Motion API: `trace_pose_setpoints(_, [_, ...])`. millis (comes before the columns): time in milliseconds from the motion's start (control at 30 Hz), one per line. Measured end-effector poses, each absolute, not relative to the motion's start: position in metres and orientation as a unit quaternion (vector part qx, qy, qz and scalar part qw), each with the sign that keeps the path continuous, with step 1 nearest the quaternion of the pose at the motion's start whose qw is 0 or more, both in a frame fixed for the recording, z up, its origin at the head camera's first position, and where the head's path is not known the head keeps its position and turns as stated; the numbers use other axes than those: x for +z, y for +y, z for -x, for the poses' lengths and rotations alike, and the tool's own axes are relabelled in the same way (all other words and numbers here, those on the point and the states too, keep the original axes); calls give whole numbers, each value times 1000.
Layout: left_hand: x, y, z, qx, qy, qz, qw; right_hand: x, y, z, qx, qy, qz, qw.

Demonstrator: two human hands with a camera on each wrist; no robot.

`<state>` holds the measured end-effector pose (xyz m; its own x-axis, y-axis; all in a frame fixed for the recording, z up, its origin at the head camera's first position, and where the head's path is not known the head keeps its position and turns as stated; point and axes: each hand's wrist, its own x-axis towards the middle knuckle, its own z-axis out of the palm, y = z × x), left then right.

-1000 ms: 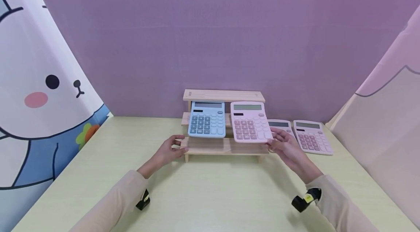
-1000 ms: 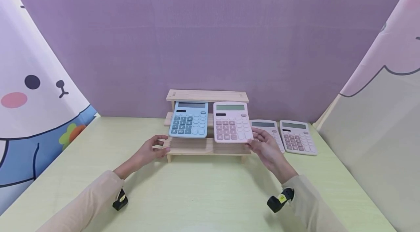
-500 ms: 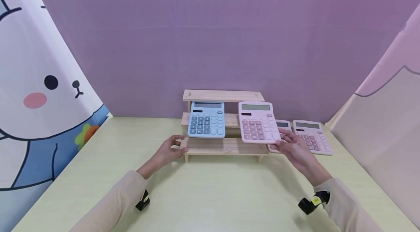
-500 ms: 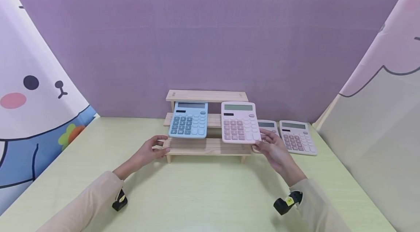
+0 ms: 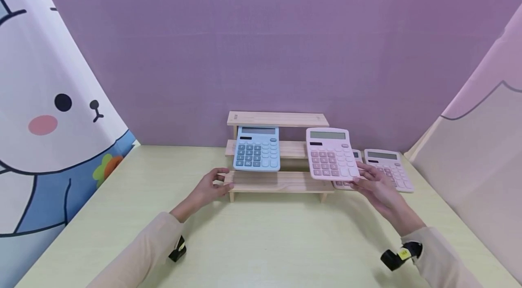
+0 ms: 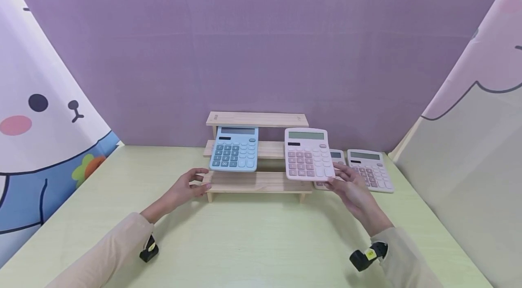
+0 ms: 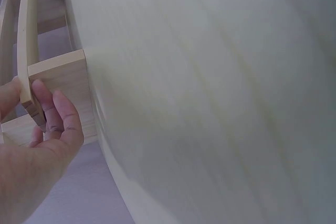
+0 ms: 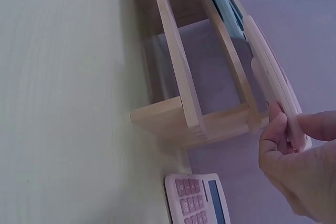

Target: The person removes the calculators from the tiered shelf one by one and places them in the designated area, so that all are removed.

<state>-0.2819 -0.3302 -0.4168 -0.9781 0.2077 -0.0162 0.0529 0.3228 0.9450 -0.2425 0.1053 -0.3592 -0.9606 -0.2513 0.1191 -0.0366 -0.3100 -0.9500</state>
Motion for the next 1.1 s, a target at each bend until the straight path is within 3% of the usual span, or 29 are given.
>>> trace_pose_setpoints(1100, [-416,-330,282,570,815,-78,65,-375,155,229,-840,503,191,76])
